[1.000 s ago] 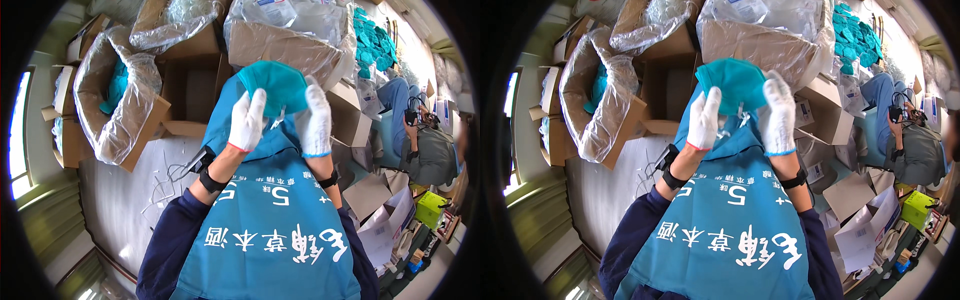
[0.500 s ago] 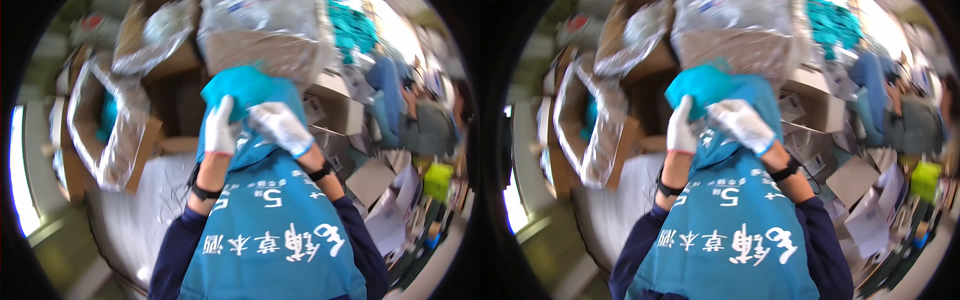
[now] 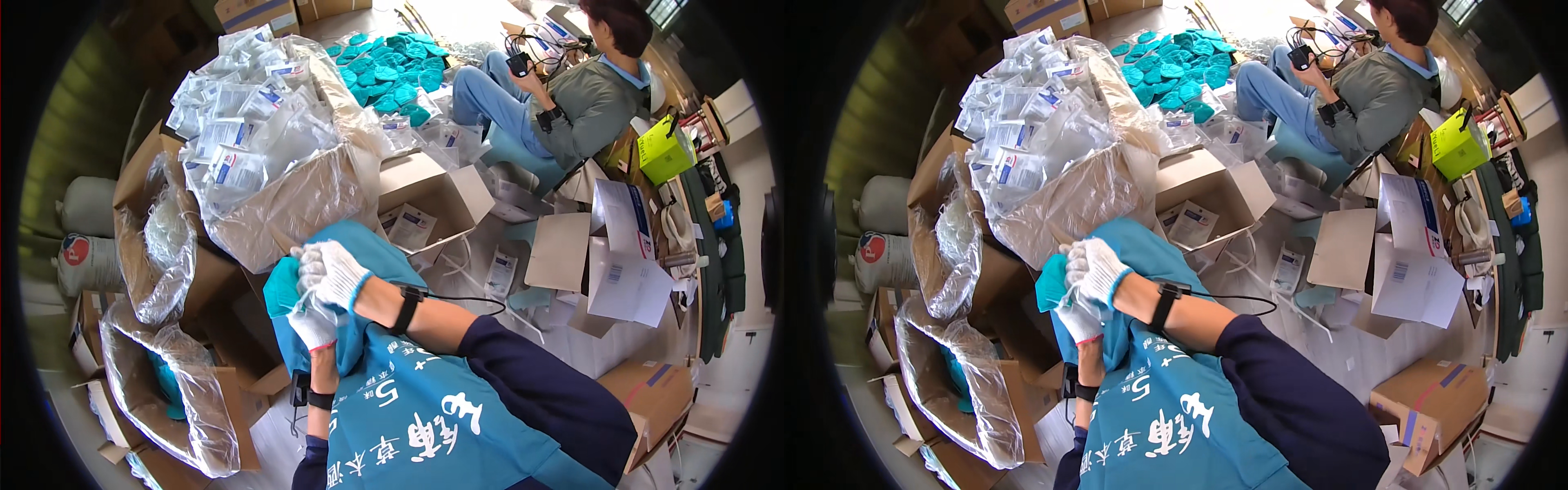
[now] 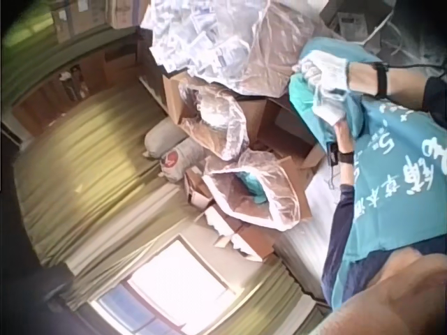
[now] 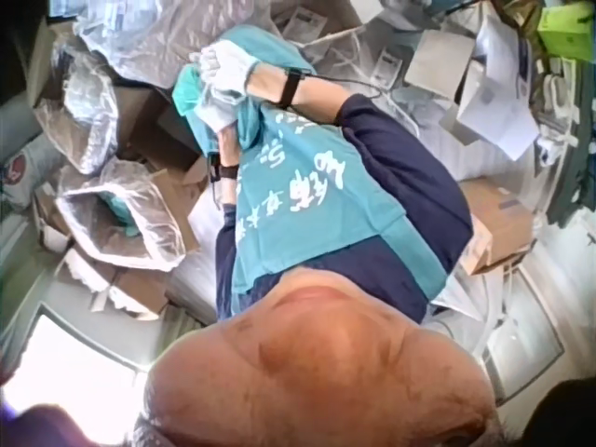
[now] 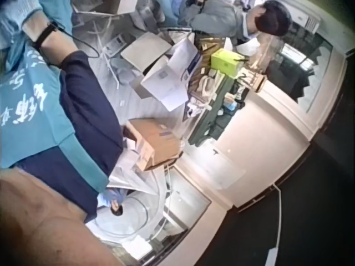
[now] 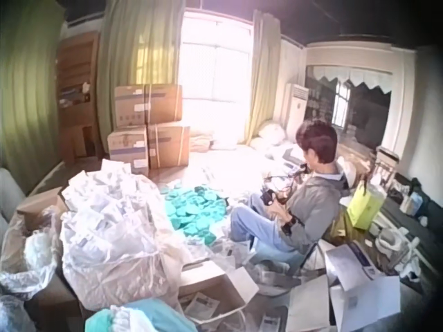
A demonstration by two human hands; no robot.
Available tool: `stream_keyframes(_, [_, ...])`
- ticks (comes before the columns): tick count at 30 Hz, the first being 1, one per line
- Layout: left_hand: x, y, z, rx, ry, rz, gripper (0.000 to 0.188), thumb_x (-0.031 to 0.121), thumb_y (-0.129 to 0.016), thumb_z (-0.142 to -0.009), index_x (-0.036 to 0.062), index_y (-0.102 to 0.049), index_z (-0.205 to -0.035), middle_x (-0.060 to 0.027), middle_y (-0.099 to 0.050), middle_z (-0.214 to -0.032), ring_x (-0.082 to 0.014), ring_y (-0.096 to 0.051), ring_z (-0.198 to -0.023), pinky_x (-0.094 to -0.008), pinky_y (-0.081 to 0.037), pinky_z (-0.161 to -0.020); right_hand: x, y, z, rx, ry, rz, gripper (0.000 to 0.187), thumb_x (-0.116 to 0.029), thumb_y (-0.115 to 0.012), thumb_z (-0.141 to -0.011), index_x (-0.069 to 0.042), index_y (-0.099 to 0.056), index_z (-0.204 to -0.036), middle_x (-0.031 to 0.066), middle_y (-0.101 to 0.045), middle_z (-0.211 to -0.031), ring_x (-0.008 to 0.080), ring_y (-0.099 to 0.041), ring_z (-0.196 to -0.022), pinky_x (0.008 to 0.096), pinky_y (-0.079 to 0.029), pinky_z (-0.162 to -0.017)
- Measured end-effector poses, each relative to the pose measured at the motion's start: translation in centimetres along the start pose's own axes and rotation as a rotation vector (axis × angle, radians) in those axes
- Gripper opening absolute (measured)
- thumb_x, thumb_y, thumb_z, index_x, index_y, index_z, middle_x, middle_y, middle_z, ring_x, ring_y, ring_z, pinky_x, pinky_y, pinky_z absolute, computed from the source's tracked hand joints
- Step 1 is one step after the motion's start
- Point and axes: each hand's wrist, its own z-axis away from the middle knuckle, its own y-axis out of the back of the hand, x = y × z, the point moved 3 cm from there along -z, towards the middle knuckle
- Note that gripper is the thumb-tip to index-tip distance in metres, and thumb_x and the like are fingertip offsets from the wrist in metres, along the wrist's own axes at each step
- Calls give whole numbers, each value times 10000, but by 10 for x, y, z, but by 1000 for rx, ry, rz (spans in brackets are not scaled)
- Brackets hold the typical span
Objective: The person packs teal face masks into white plastic bags. They pick up a mask, place it inside a bag, and tie the bag's drawstrings to seal it. The person repeats this process for multiple masks, placing the finished packages into a cardboard box.
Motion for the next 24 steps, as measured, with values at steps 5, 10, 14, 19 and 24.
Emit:
stream_keyframes(5, [66,10,5,177,321,407,359,252,-560,-1031,-65,-639,-1178,-123,-684,-1182,-179,-629,-1037,-337,-472,-917,-30,20,-43,94,277,85,162,-245,-525,-933,-114,-619,-924,-53,-455,-541,127,-390,-382,311,-306,-371])
stream_keyframes(10, [41,23,-1,299,143,367,340,222,-535,-1038,-66,-613,-1201,-108,-669,-1152,-170,-601,-1007,-336,-469,-916,-13,-7,-69,336,644,611,218,-204,-558,-891,-76,-668,-754,-9,-511,-539,160,-459,-392,341,-348,-370])
stream_keyframes(14, [46,37,-9,310,130,427,338,232,-545,-1039,-62,-615,-1189,-89,-669,-1125,-157,-593,-976,-327,-475,-899,-26,-11,-108,366,1334,1471,252,-182,-551,-864,-6,-704,-768,47,-549,-533,149,-476,-409,319,-329,-385])
stream_keyframes(19, [46,61,-13,425,-17,216,343,240,-557,-1035,-73,-629,-1158,-92,-698,-1071,-163,-609,-925,-336,-483,-884,2,-29,-132,380,1015,1005,287,-206,-569,-871,-3,-699,-715,46,-545,-519,143,-471,-398,310,-331,-383])
stream_keyframes(24, [80,72,42,314,-137,288,337,156,-488,-1044,-37,-537,-1317,-159,-570,-1317,-231,-585,-1082,-368,-487,-885,2,-70,-132,456,1601,2106,177,-149,-534,-880,-44,-675,-893,192,-643,-851,343,-650,-772,453,-511,-698])
